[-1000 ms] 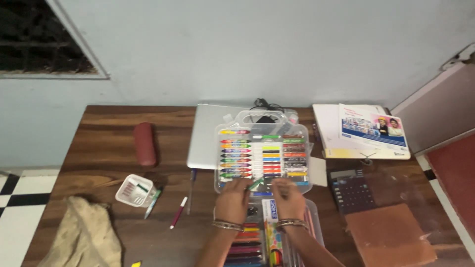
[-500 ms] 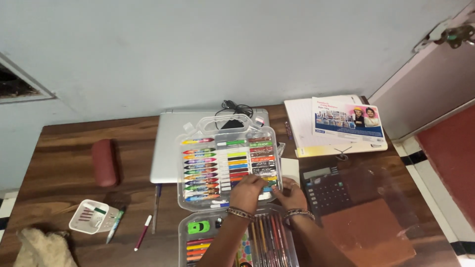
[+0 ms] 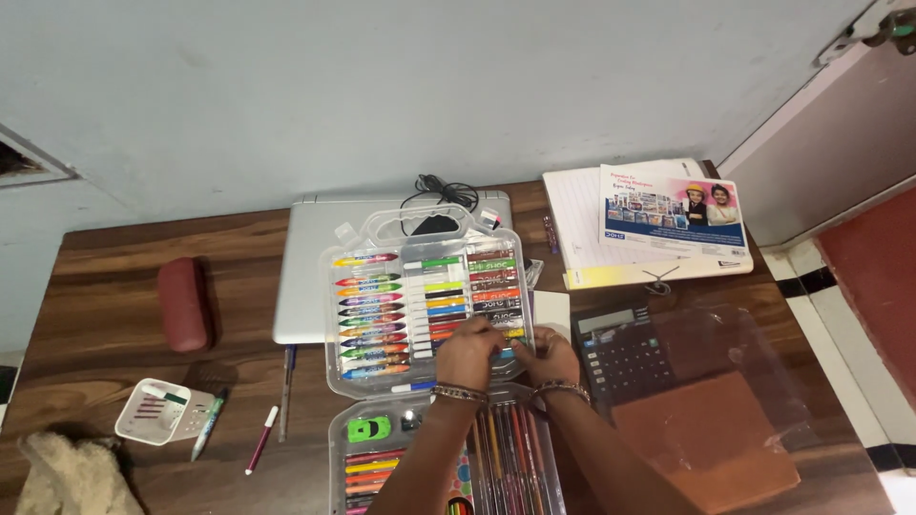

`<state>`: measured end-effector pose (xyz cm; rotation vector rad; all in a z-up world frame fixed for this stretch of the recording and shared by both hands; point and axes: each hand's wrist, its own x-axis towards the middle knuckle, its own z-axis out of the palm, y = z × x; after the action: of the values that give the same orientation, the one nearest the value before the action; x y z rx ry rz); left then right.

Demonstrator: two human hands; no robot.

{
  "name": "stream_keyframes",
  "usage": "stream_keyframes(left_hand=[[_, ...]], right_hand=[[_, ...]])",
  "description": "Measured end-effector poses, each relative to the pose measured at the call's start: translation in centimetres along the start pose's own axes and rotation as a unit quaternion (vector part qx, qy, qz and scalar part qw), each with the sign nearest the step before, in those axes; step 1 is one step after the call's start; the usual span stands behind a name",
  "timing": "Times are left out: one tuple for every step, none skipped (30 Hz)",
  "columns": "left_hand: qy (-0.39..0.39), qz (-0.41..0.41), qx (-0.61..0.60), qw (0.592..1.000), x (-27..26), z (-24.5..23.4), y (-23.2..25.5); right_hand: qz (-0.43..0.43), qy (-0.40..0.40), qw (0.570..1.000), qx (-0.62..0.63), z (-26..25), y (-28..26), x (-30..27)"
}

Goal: The person organizes colored markers in a clear plastic case, then wipes a pencil case and a small white container with a cloth. The person closes the case and places the cloth on top.

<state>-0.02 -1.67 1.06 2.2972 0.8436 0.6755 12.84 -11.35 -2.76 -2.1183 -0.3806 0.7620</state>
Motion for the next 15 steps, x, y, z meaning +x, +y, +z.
stream_keyframes(left_hand=[[-0.002,-0.005,0.003,1.0,0.2,0.0,0.1],[-0.004,-0.009,0.005,1.0,0.2,-0.1,0.2],[-0.008,-0.016,0.008,1.0,0.0,-0.3,0.2],[0.015,0.001,0.009,1.0,-0.2,-0.5,0.3],[0.039,0.019,0.009,0.999,-0.3,-0.6,0.3],[0.063,0.036,0.008,0.997,-0.4,-0.7,0.4],[0.05,0.03,0.027,0.998,-0.5,-0.7,0.5],[0.038,0.023,0.045,0.998,-0.7,-0.7,0.7],[0.025,0.016,0.062,0.998,-1.0,-0.7,0.8],[0.047,0.033,0.077,0.995,-1.3,-0.6,0.9],[0.07,0.05,0.093,0.992,-1.4,-0.6,0.9],[0.093,0.067,0.108,0.987,-1.5,-0.6,0.9],[0.064,0.045,0.121,0.99,-1.0,-0.6,0.5],[0.034,0.023,0.134,0.99,-0.5,-0.6,0.2],[0.006,-0.002,0.149,0.989,-0.7,-0.8,0.0]], right_hand=[[0.013,0.0,1.0,0.001,0.0,-0.1,0.1],[0.026,-0.001,1.0,0.003,0.1,-0.2,0.2],[0.04,-0.003,0.999,0.004,0.2,-0.2,0.0],[0.031,-0.001,1.0,0.002,0.2,-0.3,-0.1],[0.021,0.002,1.0,0.0,0.1,-0.5,-0.1],[0.011,0.005,1.0,-0.003,0.0,-0.8,-0.2],[-0.005,0.003,1.0,-0.016,-0.2,-1.1,-0.3],[-0.022,0.0,0.999,-0.03,-0.4,-1.4,-0.6],[-0.037,-0.002,0.998,-0.045,-0.7,-1.8,-1.0],[-0.034,0.012,0.996,-0.087,-0.7,-2.3,-1.5],[-0.034,0.026,0.991,-0.129,-0.6,-2.9,-2.0],[-0.033,0.04,0.984,-0.17,-0.7,-3.5,-2.5],[-0.113,0.07,0.969,-0.209,-0.8,-4.1,-2.8],[-0.192,0.1,0.945,-0.246,-0.9,-4.5,-3.3],[-0.27,0.127,0.913,-0.277,-0.7,-4.9,-3.7]])
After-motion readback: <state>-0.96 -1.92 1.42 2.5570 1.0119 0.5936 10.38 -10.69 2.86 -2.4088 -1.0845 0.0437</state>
